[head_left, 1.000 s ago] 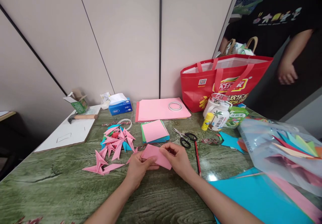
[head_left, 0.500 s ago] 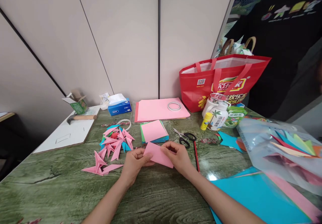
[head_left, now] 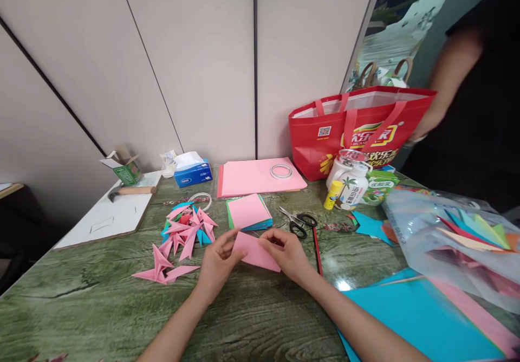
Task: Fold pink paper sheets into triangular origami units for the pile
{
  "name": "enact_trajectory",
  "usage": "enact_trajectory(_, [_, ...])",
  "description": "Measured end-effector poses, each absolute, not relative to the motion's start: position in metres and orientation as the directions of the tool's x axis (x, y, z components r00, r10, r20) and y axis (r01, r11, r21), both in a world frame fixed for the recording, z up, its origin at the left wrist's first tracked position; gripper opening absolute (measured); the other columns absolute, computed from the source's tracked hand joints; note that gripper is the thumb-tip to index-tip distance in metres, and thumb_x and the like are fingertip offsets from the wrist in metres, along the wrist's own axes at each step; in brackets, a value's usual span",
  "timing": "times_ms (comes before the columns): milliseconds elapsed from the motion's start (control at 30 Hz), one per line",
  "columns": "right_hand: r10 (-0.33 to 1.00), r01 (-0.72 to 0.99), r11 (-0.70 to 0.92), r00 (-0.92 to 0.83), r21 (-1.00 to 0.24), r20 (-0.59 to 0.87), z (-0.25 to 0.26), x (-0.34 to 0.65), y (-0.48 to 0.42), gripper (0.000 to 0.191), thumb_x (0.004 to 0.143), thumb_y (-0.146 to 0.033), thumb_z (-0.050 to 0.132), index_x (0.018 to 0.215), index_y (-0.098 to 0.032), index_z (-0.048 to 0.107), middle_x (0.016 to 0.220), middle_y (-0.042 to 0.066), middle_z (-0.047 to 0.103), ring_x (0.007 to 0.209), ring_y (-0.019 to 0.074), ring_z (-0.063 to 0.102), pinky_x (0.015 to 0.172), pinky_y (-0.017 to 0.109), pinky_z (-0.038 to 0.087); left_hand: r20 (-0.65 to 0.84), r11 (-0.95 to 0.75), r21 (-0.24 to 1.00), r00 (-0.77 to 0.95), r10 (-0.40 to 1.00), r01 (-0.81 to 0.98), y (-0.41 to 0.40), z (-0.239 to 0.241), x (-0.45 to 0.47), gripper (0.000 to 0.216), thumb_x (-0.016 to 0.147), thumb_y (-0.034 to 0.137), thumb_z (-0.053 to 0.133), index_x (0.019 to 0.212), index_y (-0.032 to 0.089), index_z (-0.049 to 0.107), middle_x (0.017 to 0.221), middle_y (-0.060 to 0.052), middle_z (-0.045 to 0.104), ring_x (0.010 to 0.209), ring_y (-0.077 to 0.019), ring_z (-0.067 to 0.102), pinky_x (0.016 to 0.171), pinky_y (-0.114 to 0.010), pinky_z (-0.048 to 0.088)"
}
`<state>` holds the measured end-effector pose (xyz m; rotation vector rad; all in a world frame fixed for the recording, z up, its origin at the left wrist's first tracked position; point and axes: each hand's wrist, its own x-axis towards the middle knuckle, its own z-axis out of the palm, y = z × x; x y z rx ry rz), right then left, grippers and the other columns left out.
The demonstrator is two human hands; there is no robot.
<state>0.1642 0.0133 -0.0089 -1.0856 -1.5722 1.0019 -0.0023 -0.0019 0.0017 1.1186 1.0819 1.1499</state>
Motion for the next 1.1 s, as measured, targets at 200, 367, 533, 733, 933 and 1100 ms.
enact_trajectory(200, [0.926,0.224,0.315,-0.287,-0.922,0.246,-0.0088,0.1645,0.0137,0.016,0.073,-0.025,0.053,0.062,-0.015,0.060,0.062,0.001,0.060,0.060,0.0130,0.053,0.059,0.023,0.041,0.115,-0.131,0.990,0.222,0.968,0.058,-0.0026,0.0071,-0.0058,0.030,0.068,0.019,0.063,0.097,0.019,0.061,0.116,-0.010,0.058,0.104,-0.0221,0.053,0.086,-0.032,0.041])
enact_trajectory(367, [0.920,0.238,0.315,-0.315,-0.919,0.234,-0.0110,0.1651,0.0145,0.013,0.073,-0.021,0.054,0.064,-0.015,0.061,0.065,0.002,0.061,0.063,0.0139,0.054,0.062,0.024,0.042,0.044,-0.106,0.976,0.305,0.951,0.190,-0.0013,0.0032,-0.0073,0.010,0.066,0.017,0.064,0.075,0.019,0.068,0.089,-0.005,0.070,0.087,-0.0210,0.061,0.083,-0.032,0.042])
enact_trajectory(533, [0.919,0.264,0.316,-0.324,-0.911,0.225,-0.0106,0.1670,0.0157,0.014,0.074,-0.022,0.054,0.064,-0.015,0.061,0.064,0.001,0.061,0.062,0.0138,0.054,0.060,0.023,0.041,0.079,-0.104,0.989,0.218,0.973,0.104,-0.0001,0.0017,-0.0079,0.010,0.065,0.018,0.065,0.073,0.019,0.070,0.100,-0.008,0.067,0.097,-0.0235,0.058,0.086,-0.033,0.041])
enact_trajectory(733, [0.912,0.244,0.330,-0.330,-0.912,0.242,-0.0088,0.1676,0.0156,0.015,0.075,-0.024,0.054,0.065,-0.015,0.061,0.065,0.001,0.062,0.063,0.0140,0.055,0.061,0.024,0.042,0.016,-0.057,0.991,0.314,0.949,0.121,-0.0020,0.0066,-0.0060,0.017,0.068,0.022,0.062,0.081,0.021,0.072,0.100,-0.006,0.068,0.097,-0.0238,0.059,0.089,-0.037,0.041])
enact_trajectory(933, [0.920,0.200,0.316,-0.302,-0.927,0.249,-0.0098,0.1658,0.0148,0.014,0.076,-0.026,0.053,0.068,-0.015,0.060,0.068,0.001,0.061,0.066,0.0141,0.055,0.064,0.024,0.042,-0.008,-0.035,0.987,0.264,0.965,0.157,-0.0022,0.0073,-0.0033,0.021,0.068,0.021,0.061,0.086,0.022,0.071,0.092,-0.004,0.071,0.090,-0.0240,0.062,0.086,-0.039,0.044])
enact_trajectory(1100, [0.970,0.113,0.143,-0.213,-0.983,0.117,-0.0154,0.1665,0.0158,0.050,0.058,-0.026,0.071,0.103,-0.017,0.050,0.070,-0.001,0.058,0.061,0.0141,0.055,0.056,0.024,0.044,0.058,-0.084,0.979,0.143,0.988,0.186,0.0008,0.0008,-0.0082,0.020,0.070,0.020,0.060,0.087,0.021,0.071,0.093,-0.004,0.070,0.090,-0.0232,0.063,0.085,-0.035,0.045])
